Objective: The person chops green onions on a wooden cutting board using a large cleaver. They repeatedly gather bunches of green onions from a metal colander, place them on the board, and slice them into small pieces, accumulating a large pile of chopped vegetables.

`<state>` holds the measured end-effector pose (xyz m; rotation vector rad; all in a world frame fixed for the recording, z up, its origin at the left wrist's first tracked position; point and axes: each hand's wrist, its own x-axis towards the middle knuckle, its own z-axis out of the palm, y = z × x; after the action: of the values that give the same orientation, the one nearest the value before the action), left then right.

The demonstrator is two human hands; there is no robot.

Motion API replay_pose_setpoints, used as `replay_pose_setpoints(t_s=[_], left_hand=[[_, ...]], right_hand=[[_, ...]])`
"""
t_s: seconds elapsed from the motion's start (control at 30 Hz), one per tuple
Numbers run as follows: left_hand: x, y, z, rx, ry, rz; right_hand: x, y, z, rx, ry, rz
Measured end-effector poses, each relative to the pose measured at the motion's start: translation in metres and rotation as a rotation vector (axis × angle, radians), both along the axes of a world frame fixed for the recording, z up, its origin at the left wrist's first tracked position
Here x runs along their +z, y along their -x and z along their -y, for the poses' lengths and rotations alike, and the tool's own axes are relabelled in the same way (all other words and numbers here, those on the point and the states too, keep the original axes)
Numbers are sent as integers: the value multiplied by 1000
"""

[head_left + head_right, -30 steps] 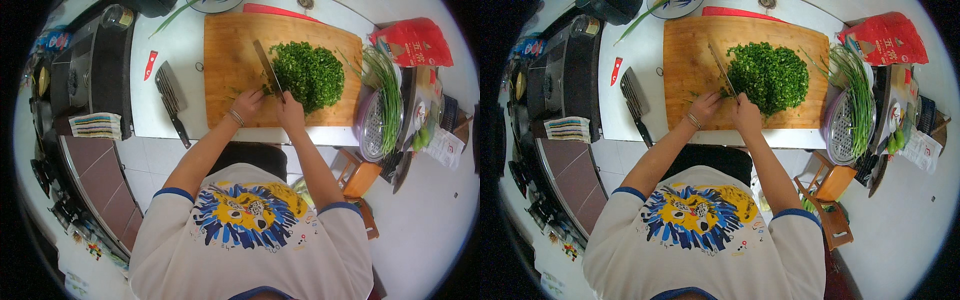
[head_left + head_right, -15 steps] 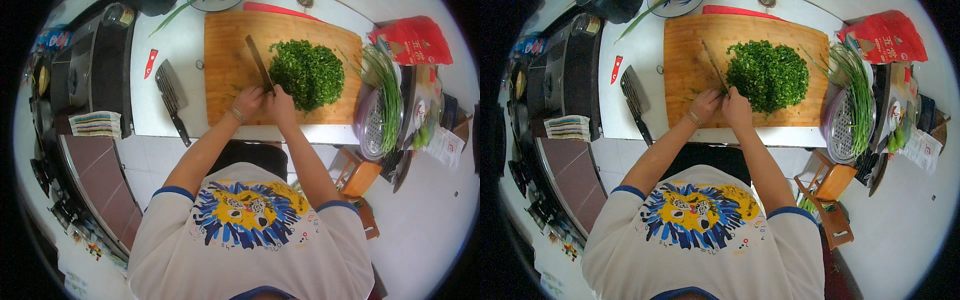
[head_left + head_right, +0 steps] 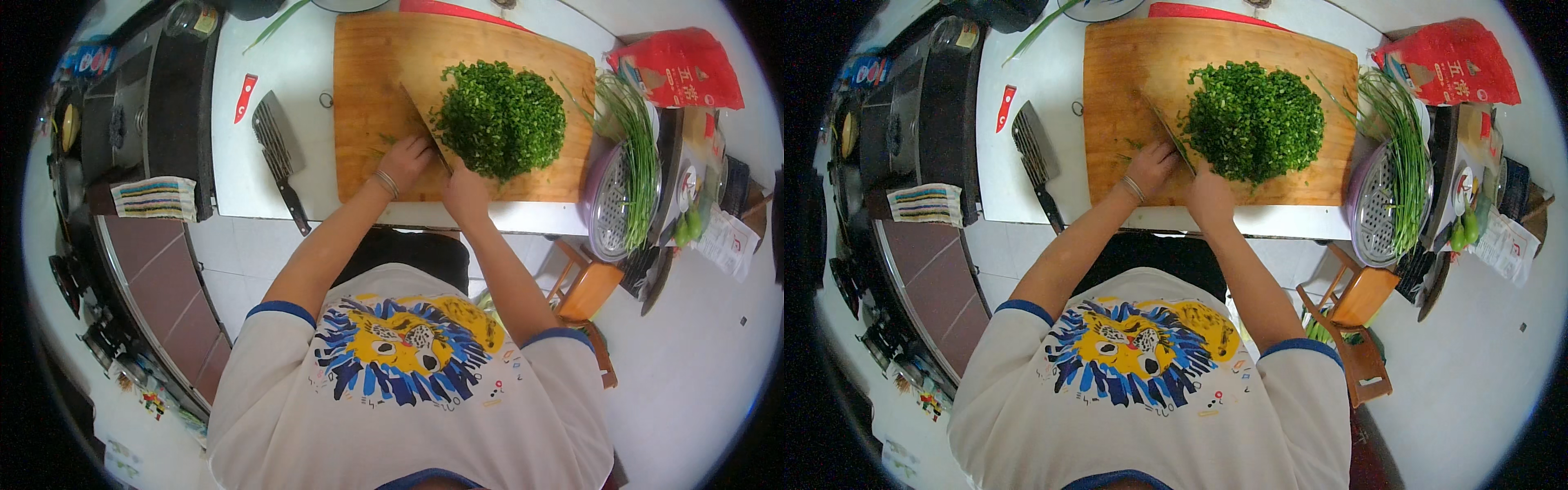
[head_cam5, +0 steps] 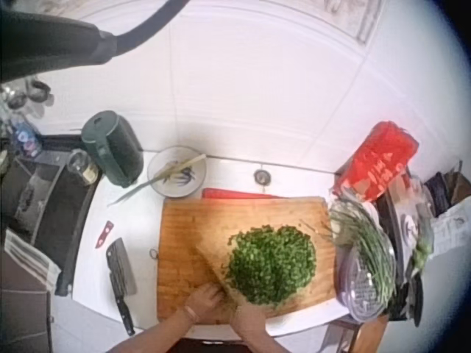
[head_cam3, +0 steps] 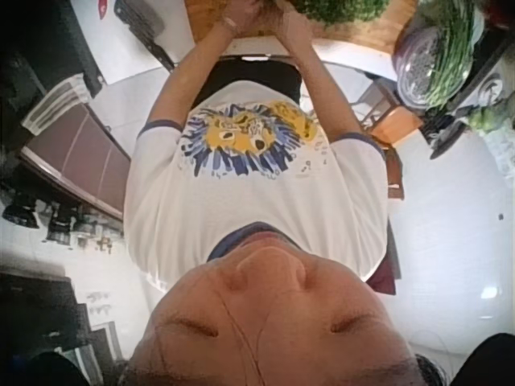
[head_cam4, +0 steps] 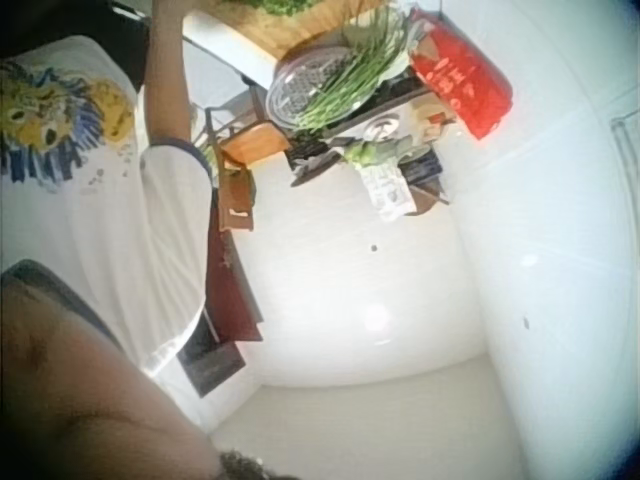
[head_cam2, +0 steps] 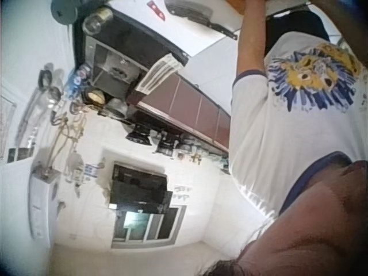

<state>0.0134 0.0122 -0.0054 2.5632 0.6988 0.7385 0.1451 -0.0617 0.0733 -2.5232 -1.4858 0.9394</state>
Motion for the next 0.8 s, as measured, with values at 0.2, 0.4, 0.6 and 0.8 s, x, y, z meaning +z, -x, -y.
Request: replay_pose_setpoints(t_s=[0.2, 0.4, 0.6, 0.8], left_hand=[[15, 8, 3, 35, -88, 10], [1, -13, 4, 10, -69, 80], [-1, -29, 2, -25, -34, 45], [0, -28, 0, -33, -60, 64]], right_hand=[[-5, -7, -15, -78, -26, -69], [-2, -39, 2, -142, -190, -119], [13, -33, 13, -81, -147, -63], [13, -28, 16, -19, -29, 14]])
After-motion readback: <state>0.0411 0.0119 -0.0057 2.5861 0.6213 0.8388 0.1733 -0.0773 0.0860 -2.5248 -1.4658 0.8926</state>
